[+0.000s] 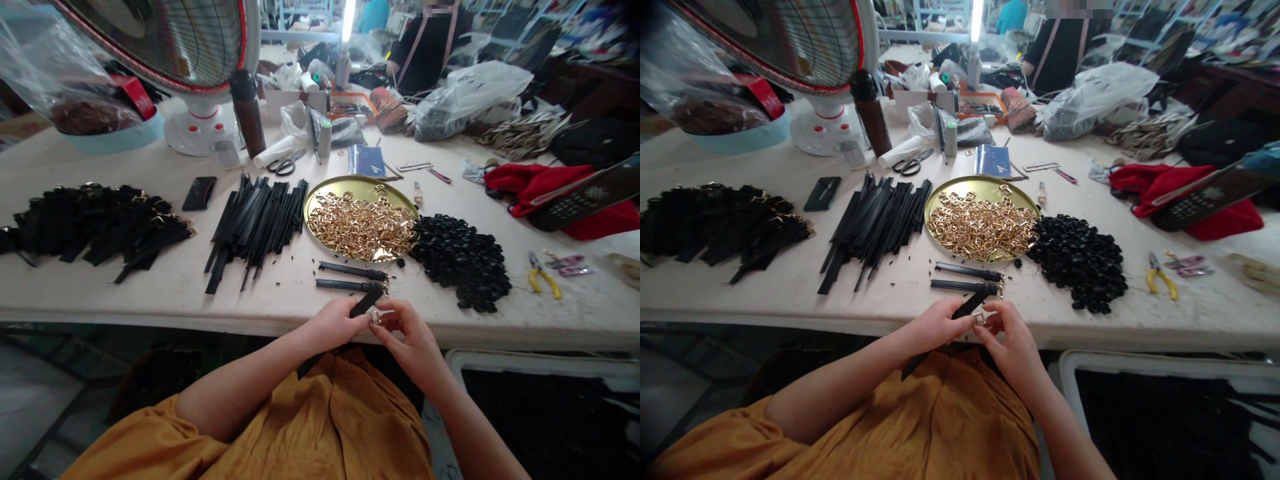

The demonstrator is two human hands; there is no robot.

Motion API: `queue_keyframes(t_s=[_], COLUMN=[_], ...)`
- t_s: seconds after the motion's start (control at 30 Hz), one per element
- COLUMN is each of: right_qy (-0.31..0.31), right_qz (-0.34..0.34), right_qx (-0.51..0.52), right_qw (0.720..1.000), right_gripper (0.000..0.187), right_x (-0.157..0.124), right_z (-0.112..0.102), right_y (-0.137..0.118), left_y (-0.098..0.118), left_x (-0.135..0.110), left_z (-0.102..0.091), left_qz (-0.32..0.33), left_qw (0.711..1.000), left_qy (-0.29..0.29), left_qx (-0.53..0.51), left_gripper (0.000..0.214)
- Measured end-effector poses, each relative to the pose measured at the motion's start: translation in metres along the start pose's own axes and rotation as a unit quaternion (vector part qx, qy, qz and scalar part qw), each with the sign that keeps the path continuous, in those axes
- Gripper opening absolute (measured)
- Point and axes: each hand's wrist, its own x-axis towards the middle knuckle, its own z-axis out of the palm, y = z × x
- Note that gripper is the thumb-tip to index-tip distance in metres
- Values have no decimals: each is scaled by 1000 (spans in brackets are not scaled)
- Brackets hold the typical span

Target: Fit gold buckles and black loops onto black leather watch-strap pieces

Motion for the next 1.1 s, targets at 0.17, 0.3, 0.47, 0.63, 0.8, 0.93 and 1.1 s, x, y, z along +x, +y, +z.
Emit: queue_keyframes(t_s=[0.17, 0.3, 0.47, 0.63, 0.8, 0.93, 1.1], right_qy=[-22, -1, 94, 77, 63, 94, 126], right_qz=[62, 133, 275, 332, 305, 247, 191], right_qx=[94, 195, 470, 559, 488, 380, 256], right_qw=[993, 972, 834, 756, 815, 886, 939], right_gripper=[23, 21, 29, 29, 22, 20, 17], right_x=[-1, 5, 18, 24, 22, 15, 6], right_z=[2, 4, 7, 9, 19, 33, 34], right_y=[8, 6, 8, 16, 17, 7, 1], left_y=[-2, 1, 3, 0, 0, 2, 2], left_x=[-5, -6, -5, -1, 5, 10, 10], left_z=[-1, -7, -14, -18, -16, -10, -8], left_qz=[-46, -14, 18, 31, 56, 42, -15], left_qw=[997, 997, 999, 994, 991, 997, 998], left_qy=[-60, -61, -35, -16, -13, -15, -35], left_qx=[-20, -54, 20, 103, 124, 65, -39], left_gripper=[26, 29, 24, 27, 27, 23, 16])
